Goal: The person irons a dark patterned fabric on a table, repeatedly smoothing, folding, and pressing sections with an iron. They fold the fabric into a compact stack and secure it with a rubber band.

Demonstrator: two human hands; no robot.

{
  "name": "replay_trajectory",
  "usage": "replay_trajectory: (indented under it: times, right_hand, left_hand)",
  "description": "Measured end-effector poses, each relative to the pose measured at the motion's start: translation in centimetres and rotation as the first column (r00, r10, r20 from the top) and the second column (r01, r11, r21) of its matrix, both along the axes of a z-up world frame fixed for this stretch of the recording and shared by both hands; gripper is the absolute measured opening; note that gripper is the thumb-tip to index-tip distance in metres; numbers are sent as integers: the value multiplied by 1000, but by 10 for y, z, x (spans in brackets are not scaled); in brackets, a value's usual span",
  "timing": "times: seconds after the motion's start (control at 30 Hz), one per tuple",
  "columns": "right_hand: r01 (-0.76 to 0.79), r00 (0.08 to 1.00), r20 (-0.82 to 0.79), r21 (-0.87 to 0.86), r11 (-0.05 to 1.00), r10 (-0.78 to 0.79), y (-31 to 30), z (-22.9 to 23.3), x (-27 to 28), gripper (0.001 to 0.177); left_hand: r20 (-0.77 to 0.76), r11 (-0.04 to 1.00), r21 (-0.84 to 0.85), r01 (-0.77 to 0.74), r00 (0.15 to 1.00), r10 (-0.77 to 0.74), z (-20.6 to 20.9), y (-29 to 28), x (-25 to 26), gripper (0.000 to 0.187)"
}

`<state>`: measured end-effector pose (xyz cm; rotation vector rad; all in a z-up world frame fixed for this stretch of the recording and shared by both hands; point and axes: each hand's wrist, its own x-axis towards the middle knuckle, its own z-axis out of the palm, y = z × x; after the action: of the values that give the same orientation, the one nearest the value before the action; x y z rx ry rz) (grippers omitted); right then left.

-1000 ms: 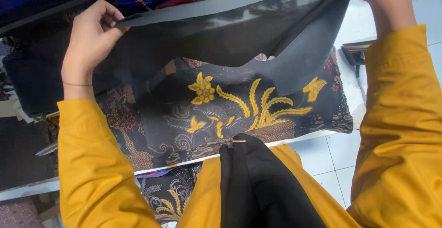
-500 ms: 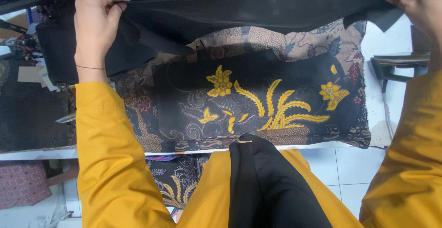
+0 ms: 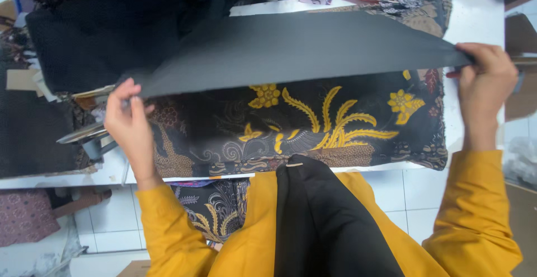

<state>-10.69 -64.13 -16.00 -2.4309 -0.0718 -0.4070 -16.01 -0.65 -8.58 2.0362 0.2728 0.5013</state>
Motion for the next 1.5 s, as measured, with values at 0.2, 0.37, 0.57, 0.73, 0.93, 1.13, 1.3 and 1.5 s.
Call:
replay_trajectory:
  times: [0.2,0.37,0.57,0.73,0.93,1.13,1.3,1.5]
  right_hand:
    - [205,977,40,65,977,-208,22,-59,-55,50]
    - [322,947,-41,135,937,-320,26,-117,-89,58]
    - [284,959,-70,174,943,-275,26,-174,-116,58]
    - [312,941,-183,149,939,-284,27,-203,-133,53]
    - [254,955,-146,-54,966,-260,26,-217,-148,50]
    - [234,944,-213,-109,966,-253,29,-208,-157,50]
    - [233,882,-298,-397,888,-365,37,-186,-147,51]
    - [284,902,-264,-235,930,-342,42,-198,-71,45]
  left_hand:
    - [-116,990,90,-106,987,116,-80,-27,-83,19]
    - [-191,983,162,-83,975,114,-141,-39,-127,20]
    - [-261,952,301,-56,955,139,-206,-28,-164,18]
    - [-329,942,334,-27,933,144,-249,-17,-183,17]
    - [-420,938,347,27,898,129,-260,-15,-197,14]
    - [-505,933,357,55,851,143,-255,-11,-196,14]
    - [-619,810,564,161,732,285,-249,-10,-184,25]
    - [-507,688,691,222,827,242,-243,-22,-107,24]
